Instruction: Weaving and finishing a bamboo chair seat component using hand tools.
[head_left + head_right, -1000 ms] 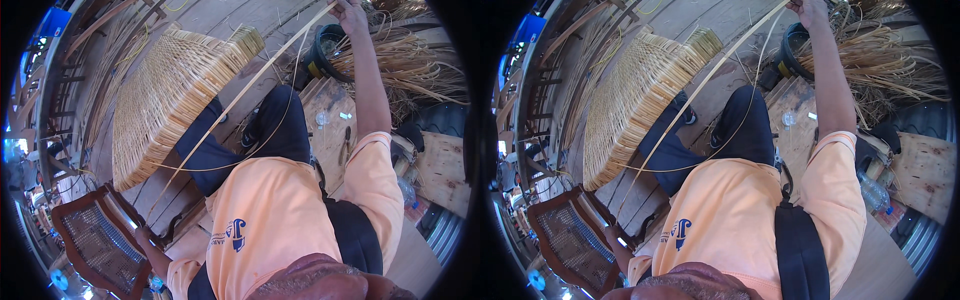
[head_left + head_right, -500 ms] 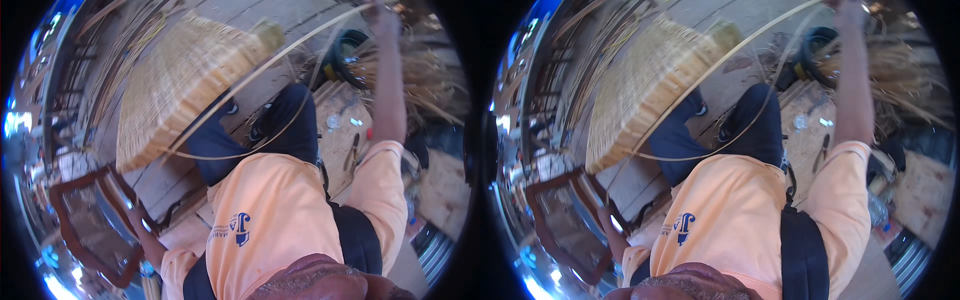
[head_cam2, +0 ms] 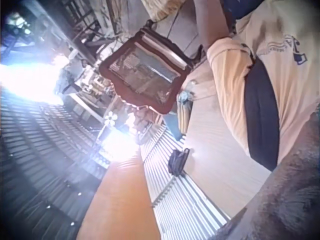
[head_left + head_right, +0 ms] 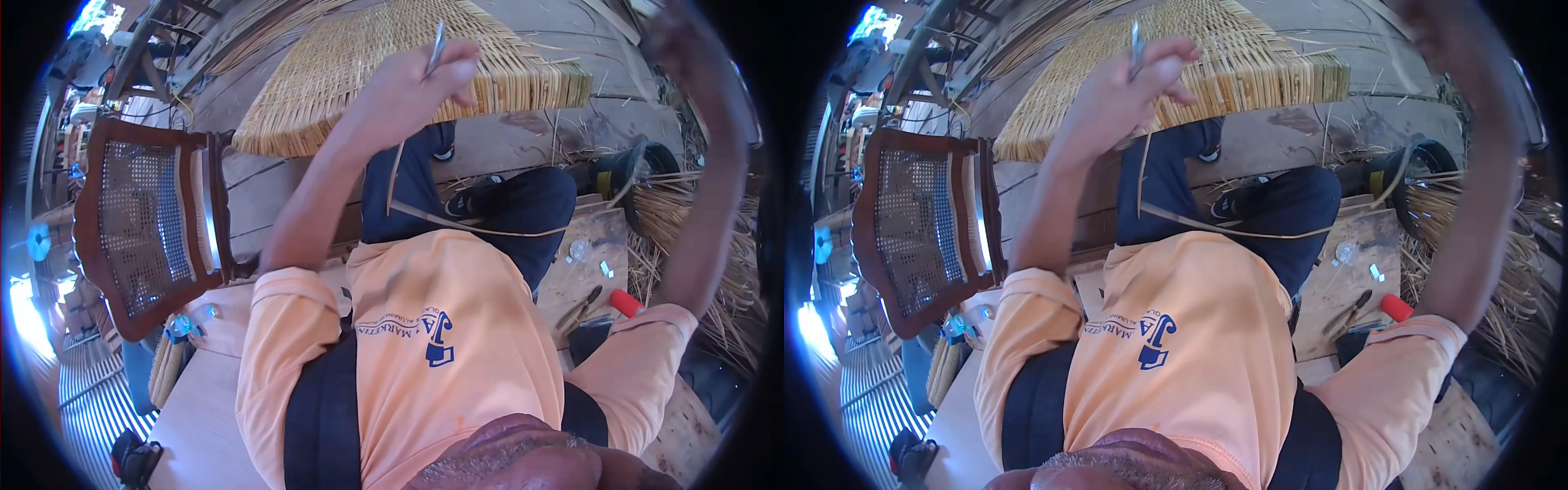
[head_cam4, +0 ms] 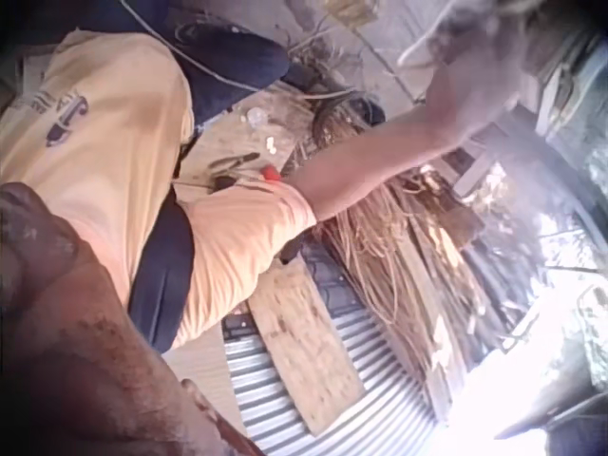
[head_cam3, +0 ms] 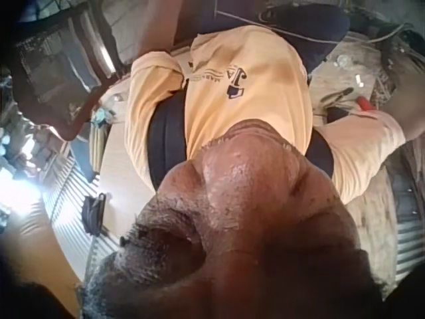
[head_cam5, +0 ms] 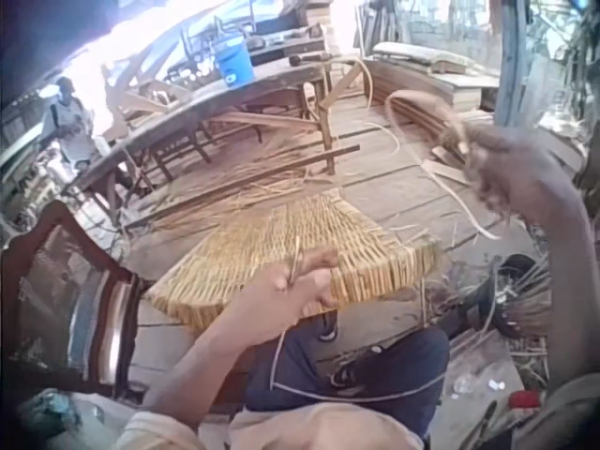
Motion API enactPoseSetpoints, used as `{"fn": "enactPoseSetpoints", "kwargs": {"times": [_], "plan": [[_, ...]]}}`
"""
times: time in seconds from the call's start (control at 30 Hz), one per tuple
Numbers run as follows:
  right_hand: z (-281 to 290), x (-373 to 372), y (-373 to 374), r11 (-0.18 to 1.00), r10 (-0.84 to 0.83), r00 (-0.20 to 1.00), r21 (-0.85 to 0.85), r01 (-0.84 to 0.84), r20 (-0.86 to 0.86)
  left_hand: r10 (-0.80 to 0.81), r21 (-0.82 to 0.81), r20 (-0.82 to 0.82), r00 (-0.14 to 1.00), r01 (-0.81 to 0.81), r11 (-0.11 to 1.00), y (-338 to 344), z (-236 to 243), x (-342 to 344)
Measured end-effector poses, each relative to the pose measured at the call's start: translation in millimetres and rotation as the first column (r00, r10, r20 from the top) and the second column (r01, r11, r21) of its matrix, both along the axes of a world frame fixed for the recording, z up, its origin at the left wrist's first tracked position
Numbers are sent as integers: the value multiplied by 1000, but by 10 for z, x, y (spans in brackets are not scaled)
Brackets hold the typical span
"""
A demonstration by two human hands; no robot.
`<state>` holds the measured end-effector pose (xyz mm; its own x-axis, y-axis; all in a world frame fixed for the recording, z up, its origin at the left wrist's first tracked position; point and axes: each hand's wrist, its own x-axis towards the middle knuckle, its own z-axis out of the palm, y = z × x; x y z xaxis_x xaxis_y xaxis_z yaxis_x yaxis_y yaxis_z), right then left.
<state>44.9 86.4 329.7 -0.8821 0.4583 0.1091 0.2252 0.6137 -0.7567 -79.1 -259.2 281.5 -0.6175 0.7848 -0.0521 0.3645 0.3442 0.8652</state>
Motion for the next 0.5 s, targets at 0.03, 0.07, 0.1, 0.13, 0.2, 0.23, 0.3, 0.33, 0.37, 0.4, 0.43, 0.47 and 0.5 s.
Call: {"fn": "enactPoseSetpoints", "kwargs": {"times": [0.03,0.07,0.1,0.13,0.2,0.23,0.3,0.33,0.37,0.4,0.43,0.47,0.5], "plan": [[-103,-93,-584,989,143,990,-27,-143,13,30,72,226,974,-48,996,95,44,5],[-240,-255,-1005,941,333,943,-68,-332,15,-72,293,394,916,-50,955,-30,26,-97],[-180,-250,-1201,804,581,814,-167,-571,12,-268,516,516,814,-45,856,-34,-11,-185],[-230,-241,-1204,808,576,817,-168,-565,19,-485,707,684,544,-335,623,126,84,-110],[-375,-274,-1218,782,587,807,-211,-586,-68,-559,831,506,656,-200,519,19,151,-354],[-433,-265,-1142,797,587,808,-141,-588,-50,-704,855,518,486,-329,402,-51,168,-516],[-594,-243,-945,833,545,838,-129,-537,24,-526,857,515,677,-413,307,-366,292,-856],[-589,-264,-927,866,499,862,-98,-491,90,-102,871,413,905,-359,335,-698,464,-968],[-578,-280,-946,852,522,849,-97,-515,80,-89,900,343,935,-300,316,-1026,516,-1080],[-553,-251,-955,873,486,860,-128,-470,154,-20,891,379,925,-360,276,-1226,545,-1092],[-549,-238,-944,891,452,863,-156,-426,225,-116,871,410,905,-350,344,-1544,597,-1211],[-570,-243,-905,885,463,859,-155,-438,219,-214,850,443,870,-332,408,-1850,621,-1326],[-590,-227,-869,869,490,846,-194,-455,208,-172,888,336,926,-250,387,-2036,591,-1307]]}}
